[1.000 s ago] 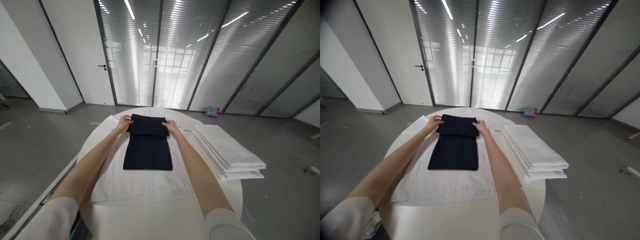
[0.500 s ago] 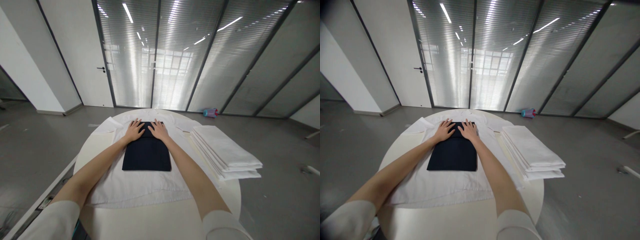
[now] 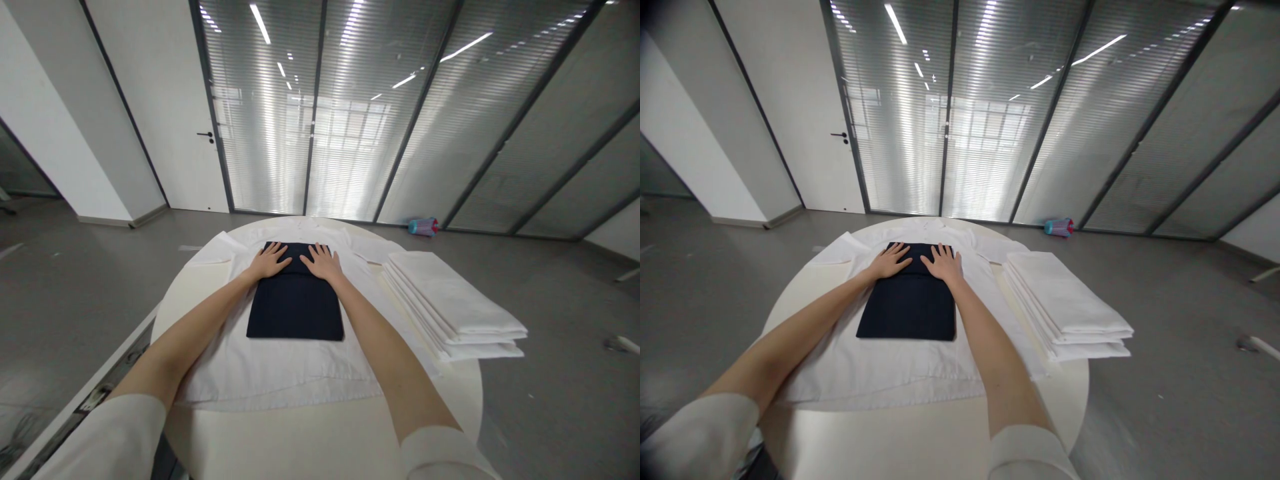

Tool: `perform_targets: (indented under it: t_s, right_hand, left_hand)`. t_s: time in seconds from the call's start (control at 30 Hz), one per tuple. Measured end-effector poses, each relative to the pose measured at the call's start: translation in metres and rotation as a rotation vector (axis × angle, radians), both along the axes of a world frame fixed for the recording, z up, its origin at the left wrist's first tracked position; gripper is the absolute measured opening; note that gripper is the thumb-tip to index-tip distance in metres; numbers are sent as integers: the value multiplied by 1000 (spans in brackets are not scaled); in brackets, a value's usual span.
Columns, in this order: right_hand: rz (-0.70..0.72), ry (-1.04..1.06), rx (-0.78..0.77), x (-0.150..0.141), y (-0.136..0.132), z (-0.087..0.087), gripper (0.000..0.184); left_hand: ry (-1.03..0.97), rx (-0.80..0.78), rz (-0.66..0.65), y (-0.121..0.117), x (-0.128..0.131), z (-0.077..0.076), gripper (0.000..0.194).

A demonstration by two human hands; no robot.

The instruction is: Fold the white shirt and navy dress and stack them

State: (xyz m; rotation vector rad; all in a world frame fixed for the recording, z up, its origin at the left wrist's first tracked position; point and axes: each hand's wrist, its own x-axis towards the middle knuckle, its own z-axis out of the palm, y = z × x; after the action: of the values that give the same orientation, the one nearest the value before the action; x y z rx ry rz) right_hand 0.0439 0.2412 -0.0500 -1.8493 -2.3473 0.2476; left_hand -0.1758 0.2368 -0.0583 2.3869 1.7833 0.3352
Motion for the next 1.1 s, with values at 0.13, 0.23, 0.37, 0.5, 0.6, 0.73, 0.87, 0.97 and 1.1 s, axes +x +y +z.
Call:
perform_targets:
  t_s: [0.13,0.23,0.37,0.5,0.6,0.73,0.87,0.97,1.1]
  right_hand:
    - [-41,5,-32,8,1,0,86]
    - [-61,41,-43,11,-1,0,84]
    - [-110,124,56,16,-6,11,78]
    - [-72,176,191,27,-21,37,66]
    - [136,198,233,33,-50,50,61]
    - [386,222,200,37,-115,46,65]
    - [519,134,60,46,-174,25,71]
    - [488,32,-26,59,-193,12,77]
    - [443,9,-50,73,-196,8,80]
  left_hand:
    - [1,-24,7,-1,-3,1,74]
    - [-19,-20,7,-2,-3,0,73]
    - [-105,40,11,-3,-3,6,65]
    - [-174,173,-3,-23,-6,28,56]
    - [-212,250,-208,-66,-7,41,55]
    - [-126,195,-441,-140,-6,40,58]
    - [-24,90,-533,-182,-17,23,67]
    - [26,39,-538,-190,-31,12,69]
    - [16,32,-521,-193,-44,6,65]
